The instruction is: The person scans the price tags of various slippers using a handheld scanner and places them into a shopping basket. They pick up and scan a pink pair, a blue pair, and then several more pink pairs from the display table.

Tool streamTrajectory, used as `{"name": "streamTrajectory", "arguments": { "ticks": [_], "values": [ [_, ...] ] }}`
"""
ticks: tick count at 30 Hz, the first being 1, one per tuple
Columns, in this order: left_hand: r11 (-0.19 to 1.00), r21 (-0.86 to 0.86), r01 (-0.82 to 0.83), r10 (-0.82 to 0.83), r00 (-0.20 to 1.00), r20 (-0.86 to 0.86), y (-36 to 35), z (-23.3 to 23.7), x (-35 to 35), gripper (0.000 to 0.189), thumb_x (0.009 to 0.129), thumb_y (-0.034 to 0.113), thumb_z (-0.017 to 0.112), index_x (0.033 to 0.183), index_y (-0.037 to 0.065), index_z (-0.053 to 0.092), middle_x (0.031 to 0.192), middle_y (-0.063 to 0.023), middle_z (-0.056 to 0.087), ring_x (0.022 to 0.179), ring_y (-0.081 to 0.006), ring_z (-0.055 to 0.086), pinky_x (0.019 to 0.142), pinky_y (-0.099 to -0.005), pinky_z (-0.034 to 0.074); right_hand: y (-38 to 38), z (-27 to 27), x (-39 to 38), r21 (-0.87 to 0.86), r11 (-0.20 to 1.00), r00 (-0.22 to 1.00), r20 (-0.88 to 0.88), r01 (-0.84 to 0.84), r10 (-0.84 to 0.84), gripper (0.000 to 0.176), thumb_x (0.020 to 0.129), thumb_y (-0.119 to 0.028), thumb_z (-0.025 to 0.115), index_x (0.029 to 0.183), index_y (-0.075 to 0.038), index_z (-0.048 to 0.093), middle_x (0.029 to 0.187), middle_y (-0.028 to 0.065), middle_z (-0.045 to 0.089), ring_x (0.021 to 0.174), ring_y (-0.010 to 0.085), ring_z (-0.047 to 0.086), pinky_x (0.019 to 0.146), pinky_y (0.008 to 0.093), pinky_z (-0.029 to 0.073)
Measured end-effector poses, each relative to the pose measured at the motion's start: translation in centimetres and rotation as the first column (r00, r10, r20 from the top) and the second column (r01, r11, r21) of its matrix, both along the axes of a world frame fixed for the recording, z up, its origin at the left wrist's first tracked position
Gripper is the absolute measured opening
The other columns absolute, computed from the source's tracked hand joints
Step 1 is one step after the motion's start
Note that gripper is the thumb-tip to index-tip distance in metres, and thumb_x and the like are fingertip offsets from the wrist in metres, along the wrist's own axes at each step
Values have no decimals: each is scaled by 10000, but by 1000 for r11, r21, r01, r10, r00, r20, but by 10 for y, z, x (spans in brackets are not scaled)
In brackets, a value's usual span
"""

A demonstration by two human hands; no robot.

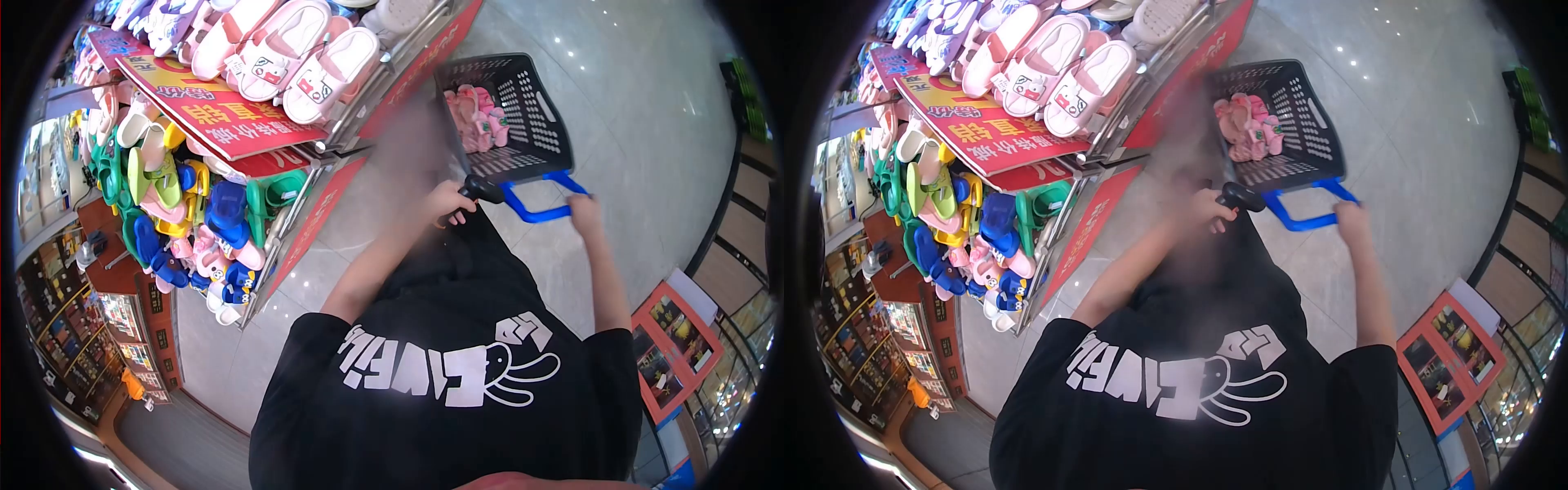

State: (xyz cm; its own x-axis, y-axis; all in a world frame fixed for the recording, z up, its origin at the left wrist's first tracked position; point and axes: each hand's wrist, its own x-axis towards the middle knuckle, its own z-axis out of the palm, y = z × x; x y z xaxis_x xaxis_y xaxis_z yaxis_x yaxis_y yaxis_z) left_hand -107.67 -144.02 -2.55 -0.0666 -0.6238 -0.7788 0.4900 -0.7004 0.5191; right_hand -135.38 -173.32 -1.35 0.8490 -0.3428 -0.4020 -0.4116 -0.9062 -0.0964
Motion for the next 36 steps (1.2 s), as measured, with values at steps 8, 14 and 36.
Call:
{"name": "streamTrajectory", "arguments": {
  "ticks": [8, 14, 36],
  "values": [
    [939, 207, -273, 291, 955, -60, 80, -30, 55, 291, 801, 205, 662, 1051, 59, 636, 839, -56, 630, 722, -133, 620, 612, -299, 518, -112, -33, -38, -354, 924, 866, -497, -144, -55, 168, 804, -56, 566, 862, -151, 691, 933, 28, 642, 939, 226, 636, 859, 436, 495],
    [789, 301, -536, 492, 844, 212, 93, -11, 94, 199, 798, 113, 668, 990, 77, 629, 747, -59, 637, 592, -160, 607, 537, -303, 478, -112, -29, -4, -448, 894, 784, -557, -8, -272, 150, 820, -77, 597, 879, -151, 713, 945, 20, 678, 994, 201, 644, 887, 429, 480],
    [863, 438, 250, -504, 409, 761, 45, -204, -10, 555, 632, 58, 716, 1155, 15, 539, 1028, -152, 585, 975, -348, 571, 858, -460, 456, 29, -578, 250, 475, 536, 672, -176, 698, -719, 689, 817, -165, 653, 1438, -16, 393, 898, 188, 661, 652, 260, 656, 549, 335, 522]
  ]
}}
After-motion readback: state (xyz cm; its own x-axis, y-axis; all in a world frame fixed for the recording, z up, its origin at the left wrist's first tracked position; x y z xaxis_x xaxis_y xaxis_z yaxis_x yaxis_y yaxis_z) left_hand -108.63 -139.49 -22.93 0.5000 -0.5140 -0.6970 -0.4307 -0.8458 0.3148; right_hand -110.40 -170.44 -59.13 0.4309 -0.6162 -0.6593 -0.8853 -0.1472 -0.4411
